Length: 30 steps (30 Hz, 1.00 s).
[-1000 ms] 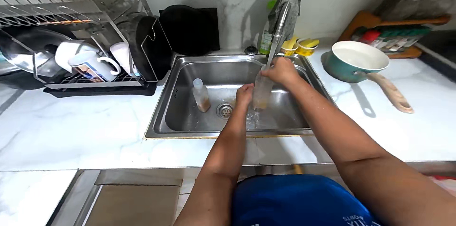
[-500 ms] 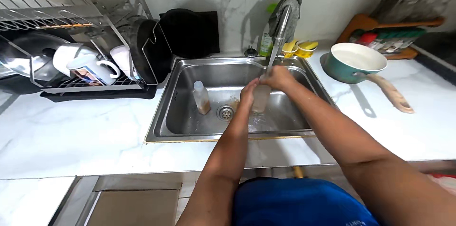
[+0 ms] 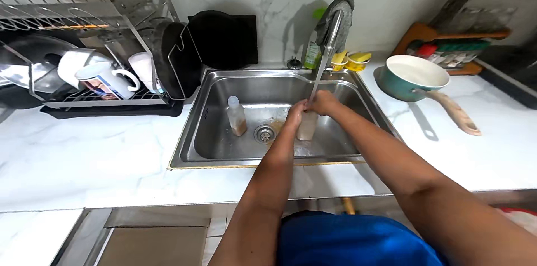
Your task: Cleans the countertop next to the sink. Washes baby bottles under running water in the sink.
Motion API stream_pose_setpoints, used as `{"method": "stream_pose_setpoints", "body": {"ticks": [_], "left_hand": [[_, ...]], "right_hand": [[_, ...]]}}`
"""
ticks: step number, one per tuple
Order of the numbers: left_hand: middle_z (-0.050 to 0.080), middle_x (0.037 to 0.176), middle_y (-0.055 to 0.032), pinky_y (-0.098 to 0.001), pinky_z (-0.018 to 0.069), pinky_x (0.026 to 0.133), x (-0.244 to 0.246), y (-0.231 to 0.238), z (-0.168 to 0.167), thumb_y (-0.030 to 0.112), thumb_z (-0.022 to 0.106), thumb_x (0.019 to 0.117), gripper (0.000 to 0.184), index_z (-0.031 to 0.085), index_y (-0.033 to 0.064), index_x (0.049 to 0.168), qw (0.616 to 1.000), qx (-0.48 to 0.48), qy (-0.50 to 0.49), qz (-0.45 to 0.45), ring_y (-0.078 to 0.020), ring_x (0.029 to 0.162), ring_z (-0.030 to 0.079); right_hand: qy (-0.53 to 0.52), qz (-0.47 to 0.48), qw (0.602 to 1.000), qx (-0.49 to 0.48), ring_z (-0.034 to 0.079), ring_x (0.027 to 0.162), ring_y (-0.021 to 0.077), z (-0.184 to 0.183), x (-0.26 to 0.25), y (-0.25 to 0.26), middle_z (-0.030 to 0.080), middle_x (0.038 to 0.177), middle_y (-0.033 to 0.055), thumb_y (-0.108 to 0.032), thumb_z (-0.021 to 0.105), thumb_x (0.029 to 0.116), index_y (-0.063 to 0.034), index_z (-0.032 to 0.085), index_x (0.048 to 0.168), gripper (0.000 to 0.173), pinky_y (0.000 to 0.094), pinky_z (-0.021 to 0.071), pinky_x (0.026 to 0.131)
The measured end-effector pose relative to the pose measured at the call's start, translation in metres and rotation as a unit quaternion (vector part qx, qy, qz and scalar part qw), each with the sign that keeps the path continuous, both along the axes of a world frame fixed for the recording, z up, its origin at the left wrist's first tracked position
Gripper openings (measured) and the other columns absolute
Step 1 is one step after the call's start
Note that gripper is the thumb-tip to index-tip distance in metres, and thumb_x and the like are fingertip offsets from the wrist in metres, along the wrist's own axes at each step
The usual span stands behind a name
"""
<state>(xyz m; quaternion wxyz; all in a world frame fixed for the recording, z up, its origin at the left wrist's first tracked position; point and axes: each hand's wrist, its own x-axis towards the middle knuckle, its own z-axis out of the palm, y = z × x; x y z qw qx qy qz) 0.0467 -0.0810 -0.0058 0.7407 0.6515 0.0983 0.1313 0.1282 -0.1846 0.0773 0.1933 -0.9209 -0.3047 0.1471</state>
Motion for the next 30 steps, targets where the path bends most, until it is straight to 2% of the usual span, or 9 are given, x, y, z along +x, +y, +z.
{"method": "stream_pose_setpoints", "body": {"ticks": [2,5,7,10,15,19,23,25,30], "left_hand": [[0.054,0.148,-0.0181,-0.0438,0.0463,0.103,-0.004,-0.004,0.004,0.003,0.040,0.0998,0.050,0.049,0.0025,0.149,1.000,-0.002,-0.016,0.000,-0.0257,0.128,0.055],[0.051,0.151,-0.0194,-0.0508,0.0497,0.105,-0.007,-0.003,0.004,-0.003,0.065,0.0897,0.075,0.036,0.0114,0.157,0.994,0.084,0.056,-0.029,-0.0320,0.130,0.056],[0.052,0.148,-0.0236,-0.0517,0.0470,0.110,-0.006,0.000,0.002,0.008,0.079,0.0892,0.083,0.032,0.0077,0.158,0.978,0.172,0.113,-0.044,-0.0348,0.132,0.056],[0.059,0.139,-0.0265,-0.0569,0.0452,0.111,0.000,0.003,0.004,0.021,0.085,0.0862,0.078,0.045,0.0028,0.151,0.941,0.295,0.156,-0.048,-0.0393,0.130,0.058],[0.060,0.137,-0.0248,-0.0655,0.0411,0.106,-0.017,-0.004,0.038,0.016,0.069,0.0935,0.043,0.064,0.0051,0.135,0.716,0.620,0.311,-0.079,-0.0444,0.132,0.052],[0.055,0.145,-0.0239,-0.0534,0.0332,0.117,-0.019,-0.012,0.062,0.012,0.052,0.1040,0.035,0.061,-0.0089,0.131,0.551,0.726,0.400,-0.101,-0.0394,0.139,0.047],[0.053,0.148,-0.0212,-0.0511,0.0296,0.119,-0.018,-0.012,0.087,0.008,0.051,0.1030,0.035,0.061,-0.0069,0.132,0.499,0.768,0.383,-0.118,-0.0373,0.142,0.043],[0.054,0.148,-0.0212,-0.0510,0.0268,0.121,-0.019,-0.013,0.097,0.008,0.052,0.1026,0.034,0.063,-0.0070,0.131,0.503,0.776,0.361,-0.117,-0.0373,0.145,0.041],[0.057,0.143,-0.0199,-0.0482,0.0329,0.115,-0.016,-0.013,0.119,0.005,0.059,0.0968,0.032,0.065,-0.0076,0.126,0.441,0.819,0.352,-0.111,-0.0359,0.140,0.044]], "right_hand": [[0.007,-0.024,0.999,0.042,0.067,0.101,0.0454,0.016,-0.001,-0.008,0.070,0.106,0.0275,-0.031,0.082,0.0882,0.0017,0.072,0.114,0.043,0.0685,0.0500,0.091],[0.015,-0.031,0.995,0.089,0.070,0.088,0.0411,0.023,0.001,-0.018,0.071,0.100,0.0246,-0.032,0.081,0.0898,-0.0012,0.070,0.117,0.042,0.0646,0.0540,0.085],[0.076,-0.062,0.981,0.166,0.066,0.075,0.0318,0.014,0.007,-0.026,0.070,0.097,0.0214,-0.024,0.076,0.0937,-0.0019,0.069,0.119,0.034,0.0541,0.0562,0.073],[0.171,-0.144,0.937,0.268,0.058,0.059,0.0145,-0.013,0.018,-0.044,0.069,0.091,0.0114,-0.026,0.068,0.1005,-0.0074,0.070,0.122,0.029,0.0332,0.0519,0.056],[0.277,-0.163,0.927,0.192,0.059,0.068,0.0179,-0.082,0.024,-0.046,0.067,0.099,0.0140,-0.038,0.064,0.1024,-0.0084,0.062,0.133,0.043,0.0341,0.0521,0.062],[0.398,-0.150,0.869,0.254,0.059,0.088,0.0199,-0.089,0.017,-0.008,0.062,0.112,0.0130,-0.014,0.060,0.1008,-0.0074,0.053,0.136,0.037,0.0359,0.0517,0.074],[0.447,-0.179,0.840,0.252,0.054,0.078,0.0181,-0.104,0.012,0.023,0.055,0.100,0.0100,-0.005,0.056,0.0969,-0.0041,0.054,0.127,0.030,0.0339,0.0509,0.068],[0.457,-0.166,0.836,0.255,0.057,0.082,0.0186,-0.106,0.011,0.026,0.057,0.106,0.0111,-0.009,0.056,0.0998,-0.0046,0.055,0.130,0.031,0.0341,0.0520,0.071],[0.476,-0.117,0.821,0.292,0.063,0.090,0.0217,-0.128,0.019,0.024,0.062,0.119,0.0139,-0.016,0.055,0.1033,-0.0094,0.057,0.134,0.031,0.0370,0.0556,0.076]]}}
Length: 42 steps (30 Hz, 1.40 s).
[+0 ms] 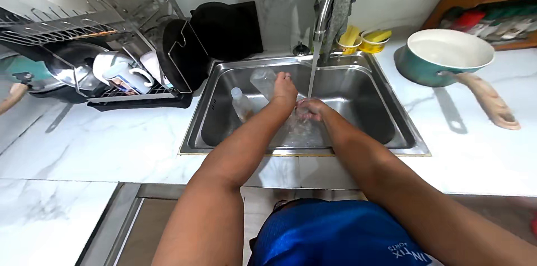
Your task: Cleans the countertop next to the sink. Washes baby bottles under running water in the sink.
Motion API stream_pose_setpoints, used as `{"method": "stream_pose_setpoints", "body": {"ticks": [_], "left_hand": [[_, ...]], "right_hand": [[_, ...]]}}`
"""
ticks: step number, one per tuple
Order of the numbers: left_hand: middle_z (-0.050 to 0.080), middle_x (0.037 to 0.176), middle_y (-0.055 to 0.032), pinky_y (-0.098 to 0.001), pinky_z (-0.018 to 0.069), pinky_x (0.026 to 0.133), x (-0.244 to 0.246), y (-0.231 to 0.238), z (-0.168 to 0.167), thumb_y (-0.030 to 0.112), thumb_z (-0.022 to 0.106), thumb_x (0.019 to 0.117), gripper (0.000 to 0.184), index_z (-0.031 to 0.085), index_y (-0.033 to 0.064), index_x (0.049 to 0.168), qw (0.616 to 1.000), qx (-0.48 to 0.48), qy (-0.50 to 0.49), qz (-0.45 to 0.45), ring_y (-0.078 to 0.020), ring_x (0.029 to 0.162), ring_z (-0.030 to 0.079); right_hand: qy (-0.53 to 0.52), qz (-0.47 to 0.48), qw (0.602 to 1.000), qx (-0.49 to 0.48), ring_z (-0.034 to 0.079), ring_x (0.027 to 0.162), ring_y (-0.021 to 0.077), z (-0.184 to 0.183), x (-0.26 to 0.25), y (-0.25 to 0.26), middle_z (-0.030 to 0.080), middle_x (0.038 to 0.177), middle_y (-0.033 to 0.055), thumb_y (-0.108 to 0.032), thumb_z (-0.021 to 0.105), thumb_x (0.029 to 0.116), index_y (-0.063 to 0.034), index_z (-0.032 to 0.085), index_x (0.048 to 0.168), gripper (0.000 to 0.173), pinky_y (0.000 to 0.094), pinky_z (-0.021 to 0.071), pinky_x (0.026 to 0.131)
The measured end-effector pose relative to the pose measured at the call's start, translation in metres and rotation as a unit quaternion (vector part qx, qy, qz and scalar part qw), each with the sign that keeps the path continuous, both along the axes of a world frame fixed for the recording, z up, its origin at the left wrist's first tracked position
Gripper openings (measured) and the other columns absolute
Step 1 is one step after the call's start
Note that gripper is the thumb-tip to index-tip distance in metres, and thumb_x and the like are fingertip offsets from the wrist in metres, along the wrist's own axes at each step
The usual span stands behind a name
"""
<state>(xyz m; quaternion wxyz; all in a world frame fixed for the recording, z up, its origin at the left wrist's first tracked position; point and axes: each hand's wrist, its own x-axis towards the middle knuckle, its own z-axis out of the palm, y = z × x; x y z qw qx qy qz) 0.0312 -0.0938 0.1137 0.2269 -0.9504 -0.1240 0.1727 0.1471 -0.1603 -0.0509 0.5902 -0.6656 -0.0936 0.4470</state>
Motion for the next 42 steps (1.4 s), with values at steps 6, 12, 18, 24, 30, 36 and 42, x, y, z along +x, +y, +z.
{"method": "stream_pose_setpoints", "body": {"ticks": [6,12,18,24,30,36,42], "left_hand": [[0.062,0.136,-0.0164,-0.0456,0.0352,0.111,0.003,0.006,0.017,0.006,0.061,0.0955,0.027,0.069,-0.0056,0.118,0.998,0.064,0.013,0.007,-0.0332,0.133,0.049],[0.063,0.131,-0.0155,-0.0447,0.0348,0.111,0.003,0.003,0.040,-0.001,0.056,0.0961,0.023,0.070,-0.0051,0.114,0.995,0.101,0.008,-0.004,-0.0318,0.132,0.050],[0.061,0.135,-0.0165,-0.0445,0.0311,0.114,0.007,0.001,0.057,-0.003,0.053,0.0968,0.025,0.068,-0.0058,0.117,0.990,0.142,0.001,-0.008,-0.0312,0.136,0.047],[0.060,0.138,-0.0192,-0.0486,0.0259,0.120,0.012,0.007,0.059,-0.004,0.056,0.0956,0.026,0.069,-0.0068,0.117,0.995,0.098,-0.025,-0.007,-0.0346,0.143,0.042],[0.060,0.139,-0.0160,-0.0464,0.0265,0.119,0.027,0.015,0.042,-0.003,0.055,0.0962,0.026,0.070,-0.0044,0.117,0.996,0.094,-0.007,0.004,-0.0320,0.140,0.045],[0.059,0.138,-0.0267,-0.0681,0.0322,0.111,0.031,0.044,-0.021,0.018,0.068,0.0951,0.041,0.064,-0.0020,0.131,0.965,-0.185,-0.097,0.160,-0.0466,0.136,0.047],[0.059,0.136,-0.0314,-0.0598,0.0426,0.109,0.047,0.031,-0.133,0.033,0.059,0.1047,0.050,0.059,-0.0098,0.130,0.771,-0.537,-0.168,0.297,-0.0439,0.130,0.056]], "right_hand": [[-0.005,0.048,0.999,0.026,0.065,0.080,0.0182,0.004,-0.004,0.004,0.066,0.115,0.0123,-0.006,0.049,0.1015,-0.0115,0.057,0.135,0.035,0.0319,0.0550,0.066],[-0.005,0.044,0.999,0.029,0.064,0.085,0.0198,0.015,-0.006,0.002,0.065,0.112,0.0116,-0.009,0.048,0.1012,-0.0038,0.061,0.125,0.028,0.0364,0.0559,0.072],[-0.093,0.075,0.990,-0.073,0.062,0.108,0.0306,0.024,-0.011,0.006,0.060,0.130,0.0203,-0.015,0.046,0.1087,-0.0021,0.059,0.134,0.032,0.0492,0.0537,0.088],[-0.130,0.071,0.981,-0.125,0.063,0.093,0.0288,0.028,-0.008,0.008,0.062,0.118,0.0220,-0.022,0.054,0.1071,0.0023,0.058,0.132,0.035,0.0465,0.0552,0.082],[-0.166,0.092,0.976,-0.101,0.054,0.064,0.0160,0.007,0.005,0.009,0.063,0.093,0.0121,-0.031,0.053,0.1077,-0.0045,0.064,0.126,0.034,0.0322,0.0486,0.059],[-0.218,0.087,0.968,-0.091,0.062,0.114,0.0363,0.044,0.001,-0.007,0.063,0.129,0.0247,-0.027,0.045,0.1116,0.0001,0.063,0.132,0.039,0.0539,0.0484,0.100],[-0.287,0.075,0.945,-0.139,0.064,0.089,0.0331,0.040,0.005,-0.012,0.067,0.110,0.0238,-0.027,0.054,0.1086,0.0004,0.065,0.126,0.035,0.0515,0.0522,0.085]]}}
